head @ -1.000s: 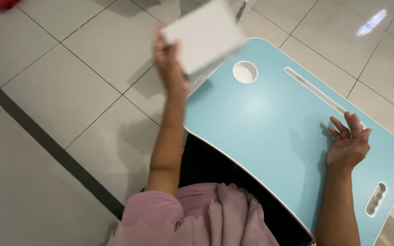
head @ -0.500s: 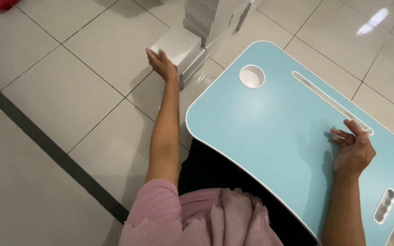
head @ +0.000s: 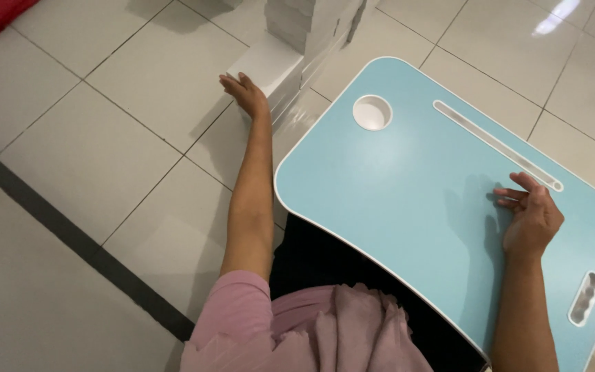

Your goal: Folding and assembling cardboard boxes from flat templates by following pre-scored lines and tucking in tabs.

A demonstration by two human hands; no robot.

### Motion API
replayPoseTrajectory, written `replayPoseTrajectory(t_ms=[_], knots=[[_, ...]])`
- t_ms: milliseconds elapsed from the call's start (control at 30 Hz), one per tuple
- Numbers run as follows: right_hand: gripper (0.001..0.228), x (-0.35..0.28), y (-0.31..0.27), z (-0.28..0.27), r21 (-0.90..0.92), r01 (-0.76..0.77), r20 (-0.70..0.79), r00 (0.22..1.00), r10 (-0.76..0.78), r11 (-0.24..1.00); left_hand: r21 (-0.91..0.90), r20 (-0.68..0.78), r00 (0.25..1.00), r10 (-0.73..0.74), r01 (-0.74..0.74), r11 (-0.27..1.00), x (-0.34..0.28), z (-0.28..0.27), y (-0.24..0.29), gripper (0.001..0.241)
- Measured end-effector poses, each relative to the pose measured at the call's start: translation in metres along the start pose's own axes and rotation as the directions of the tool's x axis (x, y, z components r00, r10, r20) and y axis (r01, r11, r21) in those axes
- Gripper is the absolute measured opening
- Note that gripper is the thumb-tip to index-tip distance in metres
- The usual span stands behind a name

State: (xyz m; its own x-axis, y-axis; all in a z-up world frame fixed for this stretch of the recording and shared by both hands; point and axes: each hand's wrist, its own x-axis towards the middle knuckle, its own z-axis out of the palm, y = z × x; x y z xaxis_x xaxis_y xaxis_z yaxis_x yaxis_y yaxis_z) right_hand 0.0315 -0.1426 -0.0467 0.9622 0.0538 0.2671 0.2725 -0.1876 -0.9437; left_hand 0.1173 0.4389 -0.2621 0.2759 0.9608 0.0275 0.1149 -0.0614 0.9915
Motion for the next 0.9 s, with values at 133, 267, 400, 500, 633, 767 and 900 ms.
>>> replayPoseTrajectory(t_ms=[133, 267, 400, 500, 633, 767, 900], knots=[[0.037, 0.002, 0.007, -0.003, 0.012, -0.017, -0.029, 0.999, 0.018, 1.0, -0.001, -0.002, 1.0, -0.011, 0.011, 1.0, 0.0, -0.003, 0.005, 0.071], [0.033, 0.001, 0.005, -0.003, -0.062, -0.019, -0.018, 1.0, 0.018, 0.998, 0.244, -0.175, 0.963, 0.208, -0.162, 0.956, 0.002, -0.002, 0.007, 0.076], [0.022, 0.003, 0.017, -0.006, -0.115, -0.007, 0.001, 1.0, 0.007, 0.993, 0.227, 0.155, 0.752, 0.641, -0.659, 0.717, -0.059, -0.022, 0.071, 0.095], [0.019, 0.001, 0.007, 0.001, -0.181, -0.004, 0.013, 1.0, 0.006, 0.984, -0.012, 0.628, 0.394, 0.671, -0.857, 0.515, -0.162, -0.043, 0.135, 0.091], [0.015, 0.01, 0.03, -0.005, -0.342, 0.174, 0.015, 0.984, -0.18, 0.923, -0.053, 0.947, 0.041, 0.319, -0.959, 0.28, -0.236, -0.052, 0.154, 0.076], [0.012, 0.012, 0.052, -0.005, -0.475, 0.287, 0.107, 0.957, -0.269, 0.832, -0.175, 0.982, -0.156, 0.102, -0.961, 0.215, -0.281, -0.033, 0.17, 0.073], [0.014, 0.016, 0.059, 0.001, -0.646, 0.545, 0.271, 0.819, -0.506, 0.535, -0.242, 0.966, -0.216, 0.145, -0.951, 0.193, -0.339, 0.002, 0.175, 0.073]])
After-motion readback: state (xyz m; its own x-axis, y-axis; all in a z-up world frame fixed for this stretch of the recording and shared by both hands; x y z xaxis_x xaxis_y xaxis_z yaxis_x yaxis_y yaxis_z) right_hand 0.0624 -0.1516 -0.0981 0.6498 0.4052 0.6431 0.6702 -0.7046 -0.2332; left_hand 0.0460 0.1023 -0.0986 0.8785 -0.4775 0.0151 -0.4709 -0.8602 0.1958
